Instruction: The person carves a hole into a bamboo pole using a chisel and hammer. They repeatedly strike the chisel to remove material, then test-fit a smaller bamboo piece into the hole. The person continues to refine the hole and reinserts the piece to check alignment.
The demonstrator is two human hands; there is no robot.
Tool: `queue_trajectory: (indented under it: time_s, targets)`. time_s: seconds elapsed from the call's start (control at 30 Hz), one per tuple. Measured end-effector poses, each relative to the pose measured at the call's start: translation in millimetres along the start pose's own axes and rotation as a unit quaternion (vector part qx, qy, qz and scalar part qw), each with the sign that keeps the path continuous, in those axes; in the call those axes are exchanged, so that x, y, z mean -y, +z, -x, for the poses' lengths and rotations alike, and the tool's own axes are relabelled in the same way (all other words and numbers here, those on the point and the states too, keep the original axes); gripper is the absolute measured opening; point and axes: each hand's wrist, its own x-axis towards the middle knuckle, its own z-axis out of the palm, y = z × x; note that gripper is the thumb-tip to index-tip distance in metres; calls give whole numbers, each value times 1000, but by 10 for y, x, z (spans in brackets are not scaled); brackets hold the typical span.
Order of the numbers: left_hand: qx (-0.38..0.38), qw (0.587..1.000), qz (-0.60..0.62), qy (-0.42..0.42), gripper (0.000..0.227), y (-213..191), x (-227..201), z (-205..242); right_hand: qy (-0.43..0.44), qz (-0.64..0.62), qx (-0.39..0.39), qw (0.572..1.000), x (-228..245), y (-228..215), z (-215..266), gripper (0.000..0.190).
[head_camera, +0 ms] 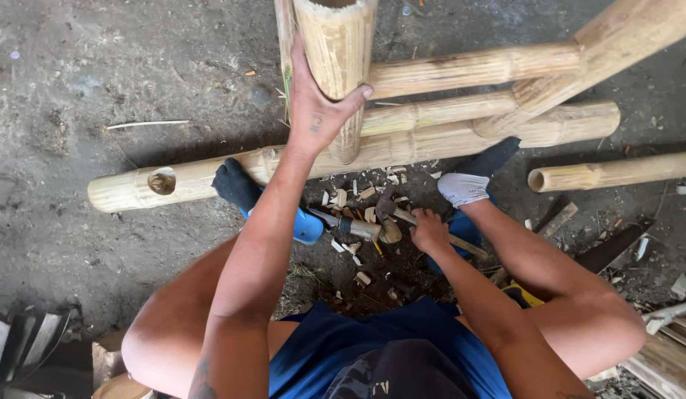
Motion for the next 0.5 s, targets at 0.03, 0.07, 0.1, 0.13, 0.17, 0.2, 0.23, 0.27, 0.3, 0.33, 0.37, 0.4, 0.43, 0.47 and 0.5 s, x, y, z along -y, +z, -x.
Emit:
queue_trajectory:
  time_s: [0.03,0.07,0.1,0.13,0.17,0.2,0.23,0.27,0.3,0.33,0.37,0.4,0.43,0.47,0.5]
  targets:
    - [2,1000,0,-5,121,8,-12,9,9,-7,2,1000,12,-10,-31,58]
    - [8,1000,2,-10,118,5,-21,41,11,-8,11,1000,37,-2,-45,58]
    - [14,1000,3,-15,115,-3,-24,66,14,-9,20,1000,68,3,-69,58]
    - [15,1000,2,-18,115,-7,-27,86,18,-10,27,999,66,-6,-84,58]
    - [16,1000,1,-20,115,-14,-30,100,17,-16,29,999,64,-8,-90,58]
    - [15,1000,0,-22,115,-16,-37,104,16,-20,29,999,50,-23,-107,57]
    - [10,1000,-1,-24,115,-8,-54,121,14,-25,29,999,31,-27,-103,57]
    - [4,1000,-4,-24,115,-4,-75,125,15,-11,41,999,16,-34,-95,60]
    - [-3,1000,-7,-24,115,-3,-99,132,17,2,52,999,-8,-38,-65,64]
    - [-2,1000,-8,-22,115,-2,-115,119,17,15,63,998,-1,-37,-59,68]
    - [-2,1000,-9,-20,115,2,-128,105,13,13,44,999,0,-37,-46,65]
    - [-3,1000,-10,-21,115,5,-137,109,9,13,28,999,-5,-27,-20,63]
    - [-1,1000,0,-17,114,8,-132,95,6,12,11,1000,-5,-24,-20,61]
    - [2,1000,9,-16,112,8,-122,106,12,11,22,1000,-12,1,10,56]
    - [5,1000,19,-16,111,7,-108,115,19,11,34,999,-11,21,24,52]
